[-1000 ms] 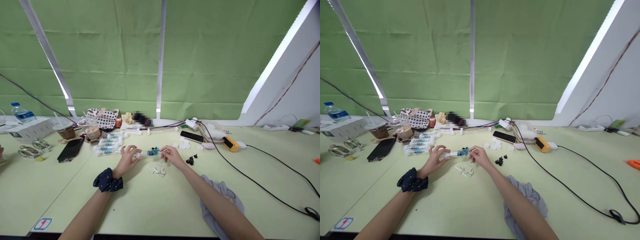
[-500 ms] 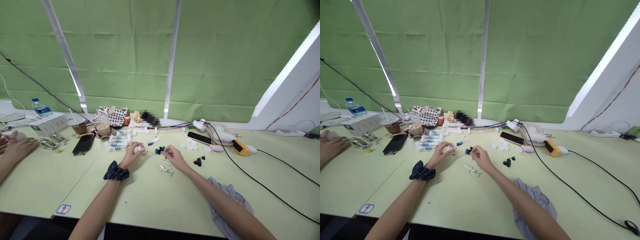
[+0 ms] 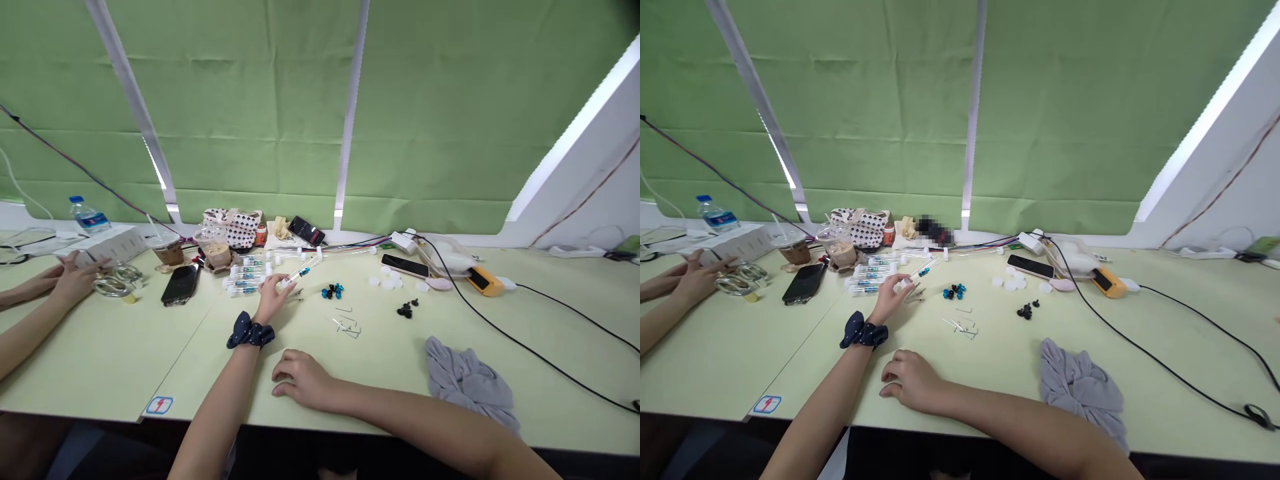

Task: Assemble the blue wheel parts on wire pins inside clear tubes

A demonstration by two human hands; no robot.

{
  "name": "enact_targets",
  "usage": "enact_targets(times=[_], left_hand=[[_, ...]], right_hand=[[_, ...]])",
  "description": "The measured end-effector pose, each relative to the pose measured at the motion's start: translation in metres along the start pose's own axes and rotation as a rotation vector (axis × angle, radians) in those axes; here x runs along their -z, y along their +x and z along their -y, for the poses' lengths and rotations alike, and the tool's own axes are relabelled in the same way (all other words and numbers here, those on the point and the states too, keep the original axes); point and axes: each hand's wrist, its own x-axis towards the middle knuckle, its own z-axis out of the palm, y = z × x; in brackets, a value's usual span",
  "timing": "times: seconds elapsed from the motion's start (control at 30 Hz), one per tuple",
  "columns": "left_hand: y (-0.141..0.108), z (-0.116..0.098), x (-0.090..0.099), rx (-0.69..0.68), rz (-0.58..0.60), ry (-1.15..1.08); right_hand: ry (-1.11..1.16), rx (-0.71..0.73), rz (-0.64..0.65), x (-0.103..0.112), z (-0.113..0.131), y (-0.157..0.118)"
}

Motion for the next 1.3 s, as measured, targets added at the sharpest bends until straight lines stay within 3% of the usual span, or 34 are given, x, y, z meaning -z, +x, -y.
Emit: enact_targets(times=[0.17, 0.3, 0.4, 0.57, 0.7, 0.83, 1.0, 1.3], left_hand=[[0.002, 0.003, -0.002, -0.002, 0.006, 0.005], [0.002, 0.004, -0.002, -0.014, 0.000, 0.004], [0.002, 0.004, -0.002, -0.017, -0.002, -0.001], [0.001, 0.007, -0.006, -0.012, 0.007, 0.026], [-0.002, 0.011, -0.011, 0.001, -0.010, 0.072], [-0.003, 0.010, -0.014, 0.009, -0.085, 0.175], [-0.005, 0.004, -0.015, -0.031, -0.162, 0.298], [-0.002, -0.002, -0.028, -0.183, -0.146, 0.426]], right_hand=[[-0.116, -0.017, -0.054, -0.012, 0.004, 0.002], [-0.223, 0.010, -0.055, -0.001, 0.003, 0.008], [-0.228, -0.061, -0.160, 0.030, -0.022, 0.012], [-0.214, -0.349, -0.445, 0.111, -0.099, 0.006], [-0.119, -0.399, -0.388, 0.143, -0.136, -0.009], [-0.136, -0.391, -0.345, 0.139, -0.142, -0.016], [-0.198, -0.405, -0.346, 0.130, -0.134, -0.012], [-0.364, -0.413, -0.346, 0.112, -0.135, -0.007]])
